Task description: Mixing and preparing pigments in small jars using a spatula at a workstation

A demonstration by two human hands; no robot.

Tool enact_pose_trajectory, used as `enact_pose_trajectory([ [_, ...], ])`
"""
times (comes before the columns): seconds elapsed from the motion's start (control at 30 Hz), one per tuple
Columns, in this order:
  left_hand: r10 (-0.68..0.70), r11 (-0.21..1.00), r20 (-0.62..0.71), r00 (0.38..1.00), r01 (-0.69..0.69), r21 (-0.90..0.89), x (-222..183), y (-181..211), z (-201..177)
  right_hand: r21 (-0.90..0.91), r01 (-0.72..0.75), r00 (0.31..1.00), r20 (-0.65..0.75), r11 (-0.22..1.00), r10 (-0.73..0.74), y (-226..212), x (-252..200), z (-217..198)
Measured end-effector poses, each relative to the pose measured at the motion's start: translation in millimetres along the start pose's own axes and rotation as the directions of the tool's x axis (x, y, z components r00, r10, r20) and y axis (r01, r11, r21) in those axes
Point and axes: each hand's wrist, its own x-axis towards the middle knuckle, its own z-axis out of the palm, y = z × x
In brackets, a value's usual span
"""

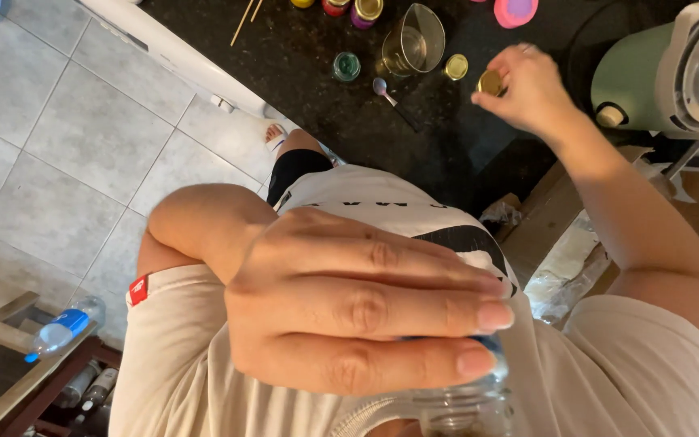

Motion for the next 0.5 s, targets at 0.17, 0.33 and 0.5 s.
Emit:
enact_pose_trajectory([
  [0.17,0.006,0.999,0.01,1.0,-0.006,0.045,-11,-12,-9,-0.389,0.008,0.999,0.045,0.921,0.01,72,13,67],
  [0.33,-0.509,0.785,-0.425,0.749,0.606,0.129,-102,-100,-11,-0.294,-0.124,0.984,0.09,0.948,0.156,71,28,57],
  [0.5,-0.621,0.632,-0.473,0.625,0.756,0.171,-223,-192,18,-0.395,0.12,0.954,-0.208,0.911,-0.216,-33,70,-8],
])
